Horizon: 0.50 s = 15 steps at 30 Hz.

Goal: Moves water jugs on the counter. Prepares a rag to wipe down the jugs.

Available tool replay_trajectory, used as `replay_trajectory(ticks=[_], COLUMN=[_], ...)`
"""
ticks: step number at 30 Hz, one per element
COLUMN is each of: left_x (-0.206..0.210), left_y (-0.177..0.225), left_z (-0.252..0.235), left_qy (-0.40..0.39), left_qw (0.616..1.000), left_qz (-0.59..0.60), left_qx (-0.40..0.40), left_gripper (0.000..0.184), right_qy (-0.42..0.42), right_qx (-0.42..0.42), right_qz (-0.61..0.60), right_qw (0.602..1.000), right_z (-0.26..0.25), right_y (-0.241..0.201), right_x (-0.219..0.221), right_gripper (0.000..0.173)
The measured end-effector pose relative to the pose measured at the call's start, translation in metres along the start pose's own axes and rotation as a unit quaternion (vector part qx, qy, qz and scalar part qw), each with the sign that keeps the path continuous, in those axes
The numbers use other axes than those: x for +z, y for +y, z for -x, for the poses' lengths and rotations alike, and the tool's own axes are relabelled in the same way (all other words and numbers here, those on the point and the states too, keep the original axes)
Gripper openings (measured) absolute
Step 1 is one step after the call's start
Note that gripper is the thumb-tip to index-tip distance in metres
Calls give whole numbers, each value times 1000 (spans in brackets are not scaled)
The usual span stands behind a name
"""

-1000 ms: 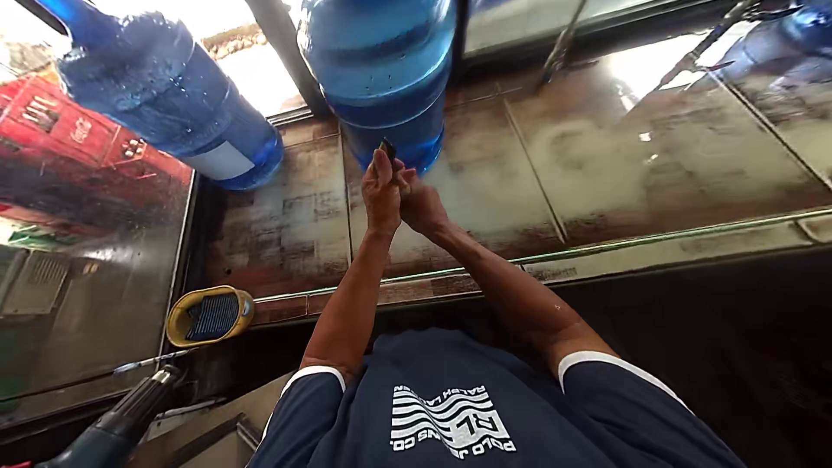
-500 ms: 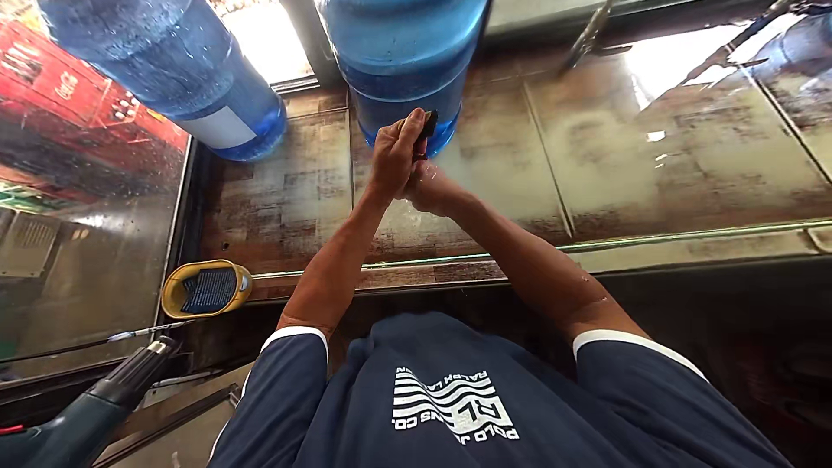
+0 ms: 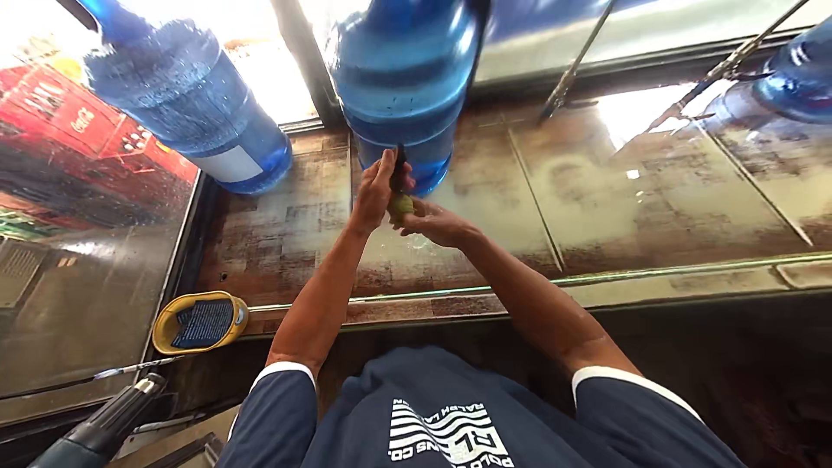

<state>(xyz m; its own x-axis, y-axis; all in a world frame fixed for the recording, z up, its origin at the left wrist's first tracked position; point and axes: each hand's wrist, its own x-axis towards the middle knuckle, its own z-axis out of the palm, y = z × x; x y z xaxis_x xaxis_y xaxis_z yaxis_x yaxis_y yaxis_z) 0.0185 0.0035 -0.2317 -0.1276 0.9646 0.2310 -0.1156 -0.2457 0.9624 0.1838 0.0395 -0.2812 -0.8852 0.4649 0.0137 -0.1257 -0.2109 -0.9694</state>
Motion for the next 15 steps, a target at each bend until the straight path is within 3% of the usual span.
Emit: replay_trajectory(ticks=[1, 2, 6, 8, 12, 15], left_x=[-4, -8, -15, -24, -63, -80], left_y=[9, 19, 54, 67, 88, 128], left_z=[-1, -2, -5, -8, -16, -6], left_qy=[6, 7, 37, 74, 161, 115], left_qw=[1000, 999, 992, 988, 972, 992], left_qz=[-11, -29, -115, -128, -142, -53], left_qx=[11, 20, 39, 44, 90, 28], left_gripper=[54, 53, 48, 46, 51, 49], right_qy=[28, 63, 123, 132, 166, 199], right_qx=[-22, -46, -158, -205, -263, -222], right_qz=[13, 22, 142, 173, 71, 53], right_qw=[999, 997, 970, 954, 948, 953], right_z=[0, -2, -16, -19, -18, -19], right_y=[-9, -16, -53, -68, -96, -113], right_x=[1, 3, 10, 12, 14, 18], right_gripper=[66, 63, 28, 22, 22, 15])
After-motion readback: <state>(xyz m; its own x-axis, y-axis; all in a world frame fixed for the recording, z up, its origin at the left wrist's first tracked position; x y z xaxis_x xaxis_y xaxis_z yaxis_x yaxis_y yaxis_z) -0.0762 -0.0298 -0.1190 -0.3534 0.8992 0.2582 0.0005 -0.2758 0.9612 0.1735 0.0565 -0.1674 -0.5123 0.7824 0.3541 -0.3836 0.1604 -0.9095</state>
